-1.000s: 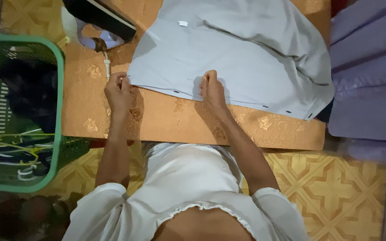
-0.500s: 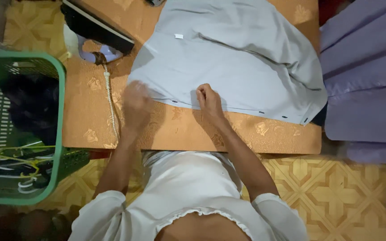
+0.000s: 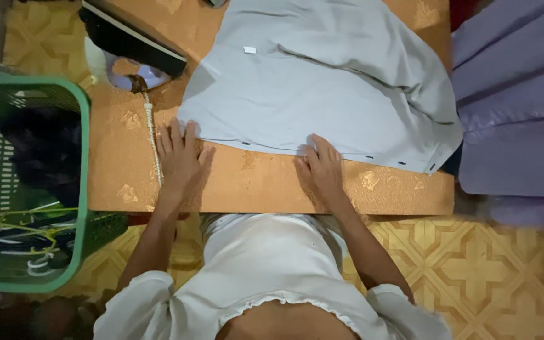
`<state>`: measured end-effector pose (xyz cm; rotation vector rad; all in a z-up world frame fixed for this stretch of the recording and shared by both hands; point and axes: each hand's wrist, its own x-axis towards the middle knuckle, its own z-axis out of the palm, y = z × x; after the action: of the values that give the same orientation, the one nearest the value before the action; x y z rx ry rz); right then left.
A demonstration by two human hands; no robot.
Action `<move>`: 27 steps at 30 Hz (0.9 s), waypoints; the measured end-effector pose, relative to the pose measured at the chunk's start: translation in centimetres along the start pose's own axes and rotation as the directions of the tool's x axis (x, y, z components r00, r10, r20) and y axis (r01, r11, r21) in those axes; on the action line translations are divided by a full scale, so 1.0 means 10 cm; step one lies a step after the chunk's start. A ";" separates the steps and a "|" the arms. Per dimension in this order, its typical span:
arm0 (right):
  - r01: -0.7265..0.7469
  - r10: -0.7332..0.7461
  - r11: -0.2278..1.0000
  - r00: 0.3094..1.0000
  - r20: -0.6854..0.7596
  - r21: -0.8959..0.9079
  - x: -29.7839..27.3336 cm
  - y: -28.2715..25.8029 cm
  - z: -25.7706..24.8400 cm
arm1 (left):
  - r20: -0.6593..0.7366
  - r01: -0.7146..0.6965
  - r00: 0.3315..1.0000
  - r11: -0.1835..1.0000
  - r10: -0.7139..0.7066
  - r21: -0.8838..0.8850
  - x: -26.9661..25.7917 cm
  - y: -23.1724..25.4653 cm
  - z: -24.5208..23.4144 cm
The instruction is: Ironing a light blue button-down shirt on a table covered with an orange cloth.
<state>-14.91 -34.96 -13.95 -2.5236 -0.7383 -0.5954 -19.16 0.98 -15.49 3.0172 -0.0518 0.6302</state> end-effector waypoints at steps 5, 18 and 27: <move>-0.093 0.120 0.988 0.962 0.244 -0.121 -0.26 0.03 -0.17 | 0.136 -0.003 0.990 0.965 0.040 -0.260 0.10 0.22 0.17; -0.065 0.130 0.860 0.987 0.094 -0.507 -0.64 0.40 -0.07 | -0.004 -0.010 1.000 0.999 0.011 0.046 0.05 0.08 0.25; -0.018 0.088 0.933 0.980 0.177 -0.361 -0.28 -0.02 0.05 | 0.042 -0.178 0.981 0.969 0.188 -0.172 0.09 0.36 0.29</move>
<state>-17.00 -35.67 -15.75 -2.9618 -0.6733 -0.5118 -17.35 -2.79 -17.65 2.8870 -0.3713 0.5215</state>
